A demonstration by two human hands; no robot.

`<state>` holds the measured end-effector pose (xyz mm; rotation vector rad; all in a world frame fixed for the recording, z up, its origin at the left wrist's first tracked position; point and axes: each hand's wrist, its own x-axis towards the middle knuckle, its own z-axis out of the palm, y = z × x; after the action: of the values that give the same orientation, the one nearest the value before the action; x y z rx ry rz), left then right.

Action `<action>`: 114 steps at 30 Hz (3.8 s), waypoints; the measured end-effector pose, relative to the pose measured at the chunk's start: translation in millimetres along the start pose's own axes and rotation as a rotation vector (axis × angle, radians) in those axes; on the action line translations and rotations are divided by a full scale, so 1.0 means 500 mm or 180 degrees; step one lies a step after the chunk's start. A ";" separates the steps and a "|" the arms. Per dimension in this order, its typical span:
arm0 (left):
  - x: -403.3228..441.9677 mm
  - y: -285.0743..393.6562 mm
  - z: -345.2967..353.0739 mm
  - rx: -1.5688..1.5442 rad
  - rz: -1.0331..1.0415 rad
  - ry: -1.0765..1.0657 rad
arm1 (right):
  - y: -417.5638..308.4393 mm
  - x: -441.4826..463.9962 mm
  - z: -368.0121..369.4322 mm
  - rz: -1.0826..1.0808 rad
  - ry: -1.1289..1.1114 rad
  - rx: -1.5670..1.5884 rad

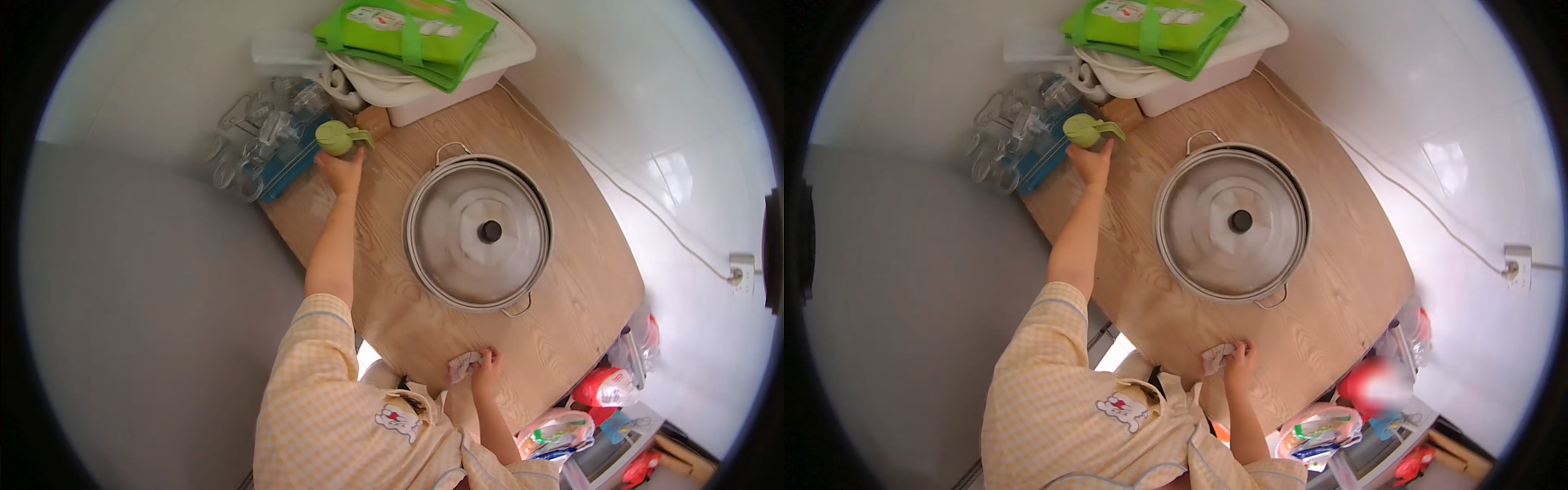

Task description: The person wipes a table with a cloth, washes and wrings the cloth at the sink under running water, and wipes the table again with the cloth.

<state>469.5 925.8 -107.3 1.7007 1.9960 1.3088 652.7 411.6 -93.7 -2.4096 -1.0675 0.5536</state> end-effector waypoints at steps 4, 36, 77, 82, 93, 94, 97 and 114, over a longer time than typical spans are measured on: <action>0.032 -0.019 0.006 0.0028 0.0180 -0.0235 | 0.010 0.002 -0.017 -0.0026 -0.0289 -0.0362; -0.983 0.303 -0.494 -0.1711 0.2296 -0.5773 | 0.140 -0.367 -0.194 0.0458 0.1120 0.1954; -1.020 0.365 -0.531 -0.2051 0.0769 -0.6138 | 0.189 -0.362 -0.323 0.0425 -0.0505 0.3172; -1.032 0.368 -0.517 -0.1979 0.0485 -0.5837 | 0.167 -0.368 -0.299 0.0500 -0.0302 0.4380; -0.981 0.399 -0.540 -0.1539 0.2869 -0.5772 | 0.196 -0.365 -0.269 0.0630 -0.0261 0.4989; -0.973 0.402 -0.541 -0.1533 0.2857 -0.5754 | 0.191 -0.368 -0.270 0.0519 -0.0261 0.3598; -0.947 0.390 -0.526 -0.0587 0.3267 -0.6053 | 0.186 -0.382 -0.273 0.0158 -0.0480 0.1915; -0.798 0.223 -0.501 -0.0797 0.4457 -0.4775 | 0.224 -0.373 -0.224 -0.1847 0.0824 -0.0625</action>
<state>506.6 449.8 -28.2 2.5646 -0.2714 -0.0024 660.7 175.7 -29.4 -2.0923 -1.6620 -0.0604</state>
